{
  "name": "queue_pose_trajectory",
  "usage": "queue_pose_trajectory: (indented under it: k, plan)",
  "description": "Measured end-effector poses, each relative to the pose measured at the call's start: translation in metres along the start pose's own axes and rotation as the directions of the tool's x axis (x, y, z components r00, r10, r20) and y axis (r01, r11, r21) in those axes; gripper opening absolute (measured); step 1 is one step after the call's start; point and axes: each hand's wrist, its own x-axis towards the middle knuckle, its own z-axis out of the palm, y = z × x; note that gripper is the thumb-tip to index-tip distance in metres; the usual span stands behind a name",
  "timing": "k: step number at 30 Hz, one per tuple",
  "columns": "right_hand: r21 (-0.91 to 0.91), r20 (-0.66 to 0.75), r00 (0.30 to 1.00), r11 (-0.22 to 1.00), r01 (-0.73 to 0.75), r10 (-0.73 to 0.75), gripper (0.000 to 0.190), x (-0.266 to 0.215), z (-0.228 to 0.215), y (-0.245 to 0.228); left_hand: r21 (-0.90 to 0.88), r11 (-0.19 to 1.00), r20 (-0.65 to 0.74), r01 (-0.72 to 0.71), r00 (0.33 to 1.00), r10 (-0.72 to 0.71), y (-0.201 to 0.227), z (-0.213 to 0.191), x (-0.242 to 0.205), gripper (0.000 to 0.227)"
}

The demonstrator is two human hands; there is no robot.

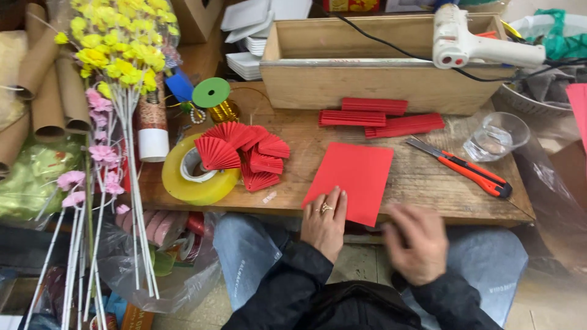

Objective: Folding small rectangular pieces of red paper into accordion shapes

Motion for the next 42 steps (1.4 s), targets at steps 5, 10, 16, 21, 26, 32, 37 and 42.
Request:
queue_pose_trajectory:
  k: [5,10,16,21,26,32,37,42]
  plan:
    - [-0.166,0.163,0.976,0.971,0.172,-0.145,0.033,-0.035,0.036,0.03,-0.043,0.996,0.219,-0.083,0.972,0.091,0.007,0.036,-0.013,0.071]
    - [0.03,0.136,0.976,0.984,-0.178,0.172,0.026,-0.049,0.065,0.081,-0.203,0.976,-0.031,-0.077,0.997,0.072,-0.031,0.08,-0.031,0.051]
    - [0.145,0.223,0.947,0.953,-0.267,0.231,0.042,-0.043,0.065,0.103,-0.225,0.972,-0.019,-0.07,0.998,0.067,-0.054,0.107,-0.047,0.022]
    - [0.169,0.21,0.94,0.938,-0.304,0.267,0.069,-0.044,0.059,0.105,-0.245,0.968,0.0,-0.063,0.998,0.065,-0.052,0.092,-0.035,0.02]
    - [0.184,0.184,0.955,0.947,-0.265,0.231,0.069,-0.043,0.052,0.099,-0.224,0.972,0.001,-0.071,0.997,0.073,-0.051,0.091,-0.036,0.021]
    - [0.077,0.222,0.953,0.97,-0.23,0.208,0.017,-0.045,0.058,0.094,-0.24,0.971,0.085,-0.017,0.996,0.039,-0.055,0.088,-0.033,0.017]
    - [0.046,0.324,0.898,0.943,-0.329,0.298,0.013,-0.04,0.066,0.103,-0.419,0.886,0.219,0.199,0.969,-0.114,-0.063,0.095,-0.022,0.018]
    - [-0.124,0.504,0.64,0.782,-0.611,0.58,0.018,-0.002,0.069,0.106,-0.419,0.755,0.565,0.504,0.796,-0.217,-0.067,0.076,0.012,0.008]
